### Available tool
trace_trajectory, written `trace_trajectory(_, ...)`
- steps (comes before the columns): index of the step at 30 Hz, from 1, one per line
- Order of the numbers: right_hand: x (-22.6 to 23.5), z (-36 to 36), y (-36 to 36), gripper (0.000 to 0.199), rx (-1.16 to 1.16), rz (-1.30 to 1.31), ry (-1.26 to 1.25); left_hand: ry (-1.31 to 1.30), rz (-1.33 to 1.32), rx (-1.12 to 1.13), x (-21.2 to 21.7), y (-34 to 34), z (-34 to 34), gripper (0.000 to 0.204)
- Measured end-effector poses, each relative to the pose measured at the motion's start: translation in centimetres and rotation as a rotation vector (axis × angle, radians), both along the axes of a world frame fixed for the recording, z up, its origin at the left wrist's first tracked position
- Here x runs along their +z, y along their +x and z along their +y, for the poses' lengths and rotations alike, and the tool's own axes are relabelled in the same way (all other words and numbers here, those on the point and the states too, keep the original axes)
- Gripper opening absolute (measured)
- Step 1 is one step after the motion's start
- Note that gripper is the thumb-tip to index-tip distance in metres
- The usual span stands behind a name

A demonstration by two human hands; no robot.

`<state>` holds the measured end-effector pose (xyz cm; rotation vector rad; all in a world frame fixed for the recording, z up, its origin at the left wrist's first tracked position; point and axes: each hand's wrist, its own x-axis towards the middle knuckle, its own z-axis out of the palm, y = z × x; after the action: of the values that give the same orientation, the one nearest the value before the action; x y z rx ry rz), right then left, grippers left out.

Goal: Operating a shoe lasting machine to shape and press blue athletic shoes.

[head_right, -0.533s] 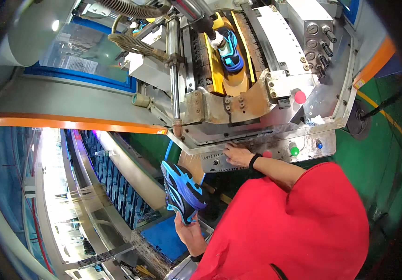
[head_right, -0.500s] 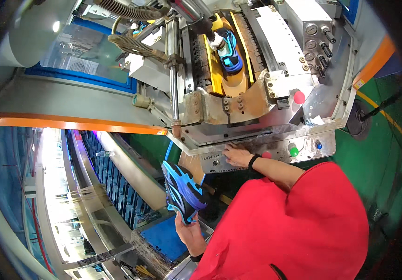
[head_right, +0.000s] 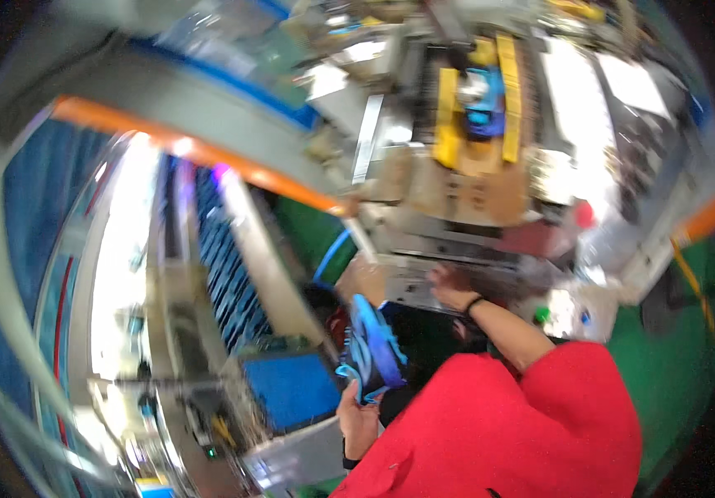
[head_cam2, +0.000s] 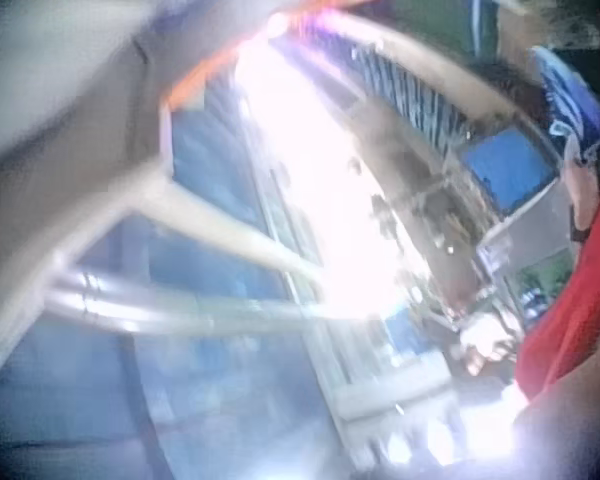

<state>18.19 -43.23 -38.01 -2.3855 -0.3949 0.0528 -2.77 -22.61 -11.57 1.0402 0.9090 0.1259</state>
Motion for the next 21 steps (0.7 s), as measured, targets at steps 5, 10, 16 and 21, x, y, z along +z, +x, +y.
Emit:
trace_trajectory(5,1.9,-0.5,0.7,0.031,0.035,-0.197,0.163,0.269,0.098,-0.02,-2.1,-7.2,2.0,0.024)
trace_trajectory(10,2.7,-0.4,1.4,0.023,0.129,-0.165,0.261,-0.16,-0.028,0.521,-6.2,-15.4,5.9,0.03)
trace_trajectory(16,10.3,5.4,6.3,0.016,0.212,-0.056,0.198,-0.008,0.197,1.08,-11.8,-25.1,10.8,0.036)
trace_trajectory(21,28.1,24.6,7.6,0.021,0.54,-0.341,0.508,0.051,0.236,1.348,-15.8,-33.3,18.9,0.049)
